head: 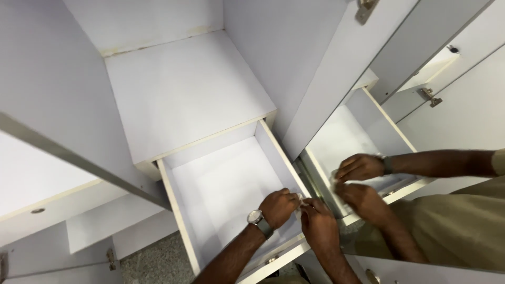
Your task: The person cleans the interior of a white cabinet and its drawers using a cloth. They wipe the bottom, sides, and top surfaces of the cabinet, then open and wipe the inside of a drawer before closing it.
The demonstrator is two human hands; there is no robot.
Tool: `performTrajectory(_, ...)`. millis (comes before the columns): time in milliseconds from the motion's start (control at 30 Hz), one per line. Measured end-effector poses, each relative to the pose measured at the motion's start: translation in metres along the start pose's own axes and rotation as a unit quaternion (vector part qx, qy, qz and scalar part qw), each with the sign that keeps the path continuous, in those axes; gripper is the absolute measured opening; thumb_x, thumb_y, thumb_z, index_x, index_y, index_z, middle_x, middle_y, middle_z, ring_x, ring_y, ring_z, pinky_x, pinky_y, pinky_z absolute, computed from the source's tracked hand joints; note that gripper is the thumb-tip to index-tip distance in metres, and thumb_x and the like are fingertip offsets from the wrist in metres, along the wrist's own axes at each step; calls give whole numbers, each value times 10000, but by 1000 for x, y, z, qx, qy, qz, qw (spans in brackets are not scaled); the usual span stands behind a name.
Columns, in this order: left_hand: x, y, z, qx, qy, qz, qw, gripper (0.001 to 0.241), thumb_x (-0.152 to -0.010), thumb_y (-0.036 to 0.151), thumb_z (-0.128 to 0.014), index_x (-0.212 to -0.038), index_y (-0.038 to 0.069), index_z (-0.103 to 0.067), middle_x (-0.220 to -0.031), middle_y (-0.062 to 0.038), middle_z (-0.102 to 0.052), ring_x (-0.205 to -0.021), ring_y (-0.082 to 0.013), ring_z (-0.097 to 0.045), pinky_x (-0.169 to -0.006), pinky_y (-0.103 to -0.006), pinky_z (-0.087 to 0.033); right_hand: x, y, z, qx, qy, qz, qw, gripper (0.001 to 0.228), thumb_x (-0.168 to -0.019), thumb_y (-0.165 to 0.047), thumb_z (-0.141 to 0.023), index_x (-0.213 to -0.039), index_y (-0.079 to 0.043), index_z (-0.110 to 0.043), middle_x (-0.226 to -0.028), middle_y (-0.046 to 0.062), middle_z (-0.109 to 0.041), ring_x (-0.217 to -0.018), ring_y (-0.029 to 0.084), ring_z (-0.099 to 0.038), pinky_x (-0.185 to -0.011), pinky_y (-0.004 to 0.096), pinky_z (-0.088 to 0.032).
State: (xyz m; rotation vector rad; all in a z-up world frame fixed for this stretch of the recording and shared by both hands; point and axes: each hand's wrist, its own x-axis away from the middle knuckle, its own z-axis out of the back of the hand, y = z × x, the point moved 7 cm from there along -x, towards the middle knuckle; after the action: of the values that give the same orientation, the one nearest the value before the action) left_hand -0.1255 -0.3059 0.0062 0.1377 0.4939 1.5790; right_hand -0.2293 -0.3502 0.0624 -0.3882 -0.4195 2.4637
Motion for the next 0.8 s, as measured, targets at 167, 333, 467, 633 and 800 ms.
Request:
performTrajectory(167,56,-27,44,-8,39,71,997,165,-858,-12,-639,-950,42,-765,-1097,-80,-757,-939,-248,-667,-824,-364,-590,-22,-56,-22,-27,-43,40,998,159,-812,-54,-756,-969,-59,-781,-1167,70,-740,-981,259,-731,-846,375,-602)
performTrajectory(333,62,-93,46,-26,122,189,974,166,-807,-41,-626,-923,4,-737,-1026,-126,-742,-929,-298,-673,-764,-396,-596,-78,-97,-60,10,-25,140,990,149,-850,-99,-745,-988,-86,-796,-1126,96,-747,-961,290,-722,-822,391,-599)
performTrajectory(467,60,-129,70,-33,186,275,943,188,-846,-25,-600,-994,-2,-715,-1063,-172,-718,-1023,-350,-653,-841,-419,-589,-117,-109,-94,26,-36,126,991,199,-913,-148,-694,-1097,-105,-757,-1157,56,-755,-1018,285,-715,-831,398,-592)
performTrajectory(633,79,-203,-12,-33,107,373,921,399,-935,72,-535,-1319,-34,-557,-1433,-259,-497,-1344,-449,-443,-1084,-554,-416,-139,-103,-154,-7,-81,157,984,465,-840,-121,-677,-1306,-134,-673,-1280,84,-711,-1126,293,-684,-909,400,-576)
performTrajectory(800,96,-197,-28,-46,52,420,905,656,-995,207,-486,-1584,-4,-286,-1712,-229,-95,-1585,-390,-45,-1232,-615,-66,-136,-82,-203,5,-200,175,964,504,-867,-192,-685,-1364,-144,-619,-1479,85,-578,-1338,276,-553,-1069,397,-483)
